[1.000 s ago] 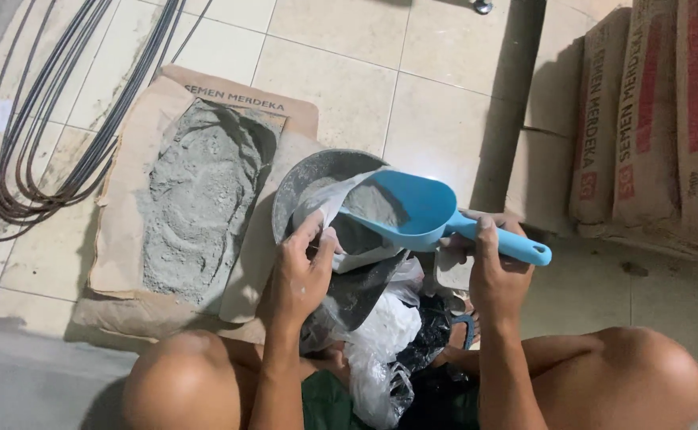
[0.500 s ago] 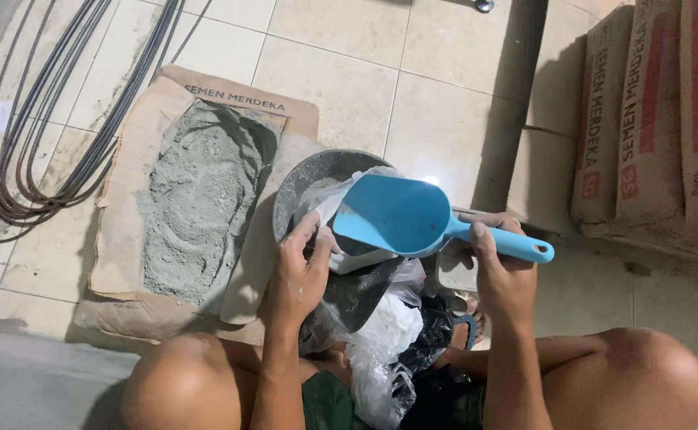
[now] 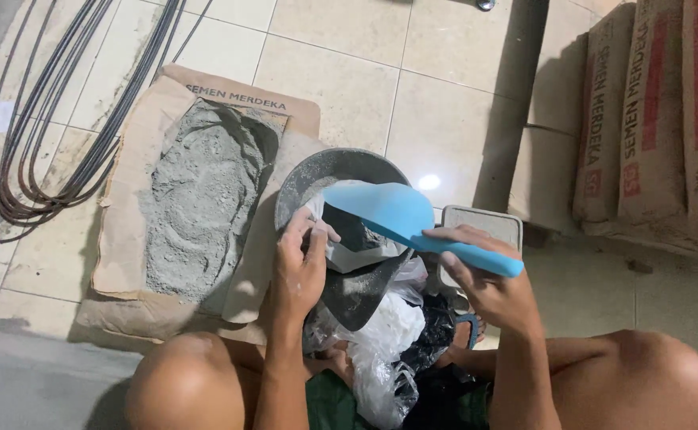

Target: Scooping cement powder from a bag into a bucket using a plastic scoop

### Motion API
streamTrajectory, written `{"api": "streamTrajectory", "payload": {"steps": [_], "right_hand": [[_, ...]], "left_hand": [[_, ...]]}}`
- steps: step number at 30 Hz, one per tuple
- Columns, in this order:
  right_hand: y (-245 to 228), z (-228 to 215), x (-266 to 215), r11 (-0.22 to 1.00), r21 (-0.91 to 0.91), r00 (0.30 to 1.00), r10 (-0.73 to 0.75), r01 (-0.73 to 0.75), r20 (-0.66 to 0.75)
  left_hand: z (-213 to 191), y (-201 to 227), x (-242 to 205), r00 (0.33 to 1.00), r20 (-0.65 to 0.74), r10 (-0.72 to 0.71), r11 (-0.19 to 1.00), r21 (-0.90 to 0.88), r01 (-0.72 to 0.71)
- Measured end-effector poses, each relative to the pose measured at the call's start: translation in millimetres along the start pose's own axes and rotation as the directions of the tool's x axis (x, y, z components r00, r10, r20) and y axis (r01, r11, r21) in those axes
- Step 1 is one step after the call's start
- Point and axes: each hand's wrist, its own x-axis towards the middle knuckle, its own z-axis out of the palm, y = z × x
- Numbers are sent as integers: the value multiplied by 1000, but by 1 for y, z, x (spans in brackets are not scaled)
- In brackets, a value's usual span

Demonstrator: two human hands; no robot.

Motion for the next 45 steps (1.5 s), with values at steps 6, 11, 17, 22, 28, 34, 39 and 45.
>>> {"api": "streamTrajectory", "payload": {"steps": [6,11,17,22,28,34,39,45], "right_hand": [[17,-8,-10,991,128,948,13,29,-318],[15,-30,2,917,377,903,44,134,-428],[5,-48,48,944,293,897,-9,154,-441],[-3,-39,76,944,301,874,29,136,-485],[20,-35,75,889,427,882,60,166,-468],[23,-41,73,849,502,869,116,164,-480],[26,-53,73,814,560,885,139,153,-444],[31,-54,70,818,563,922,120,119,-369]], "left_hand": [[-15,34,-8,996,-35,-83,979,182,88],[-28,61,-32,977,-33,-212,925,317,211],[67,17,-24,881,324,-344,908,353,225],[91,26,4,871,301,-388,904,309,296],[120,-5,28,914,255,-316,949,82,305],[139,-31,34,903,205,-377,925,30,379],[134,30,-4,934,278,-225,973,106,203],[109,62,-24,893,428,-142,952,307,4]]}}
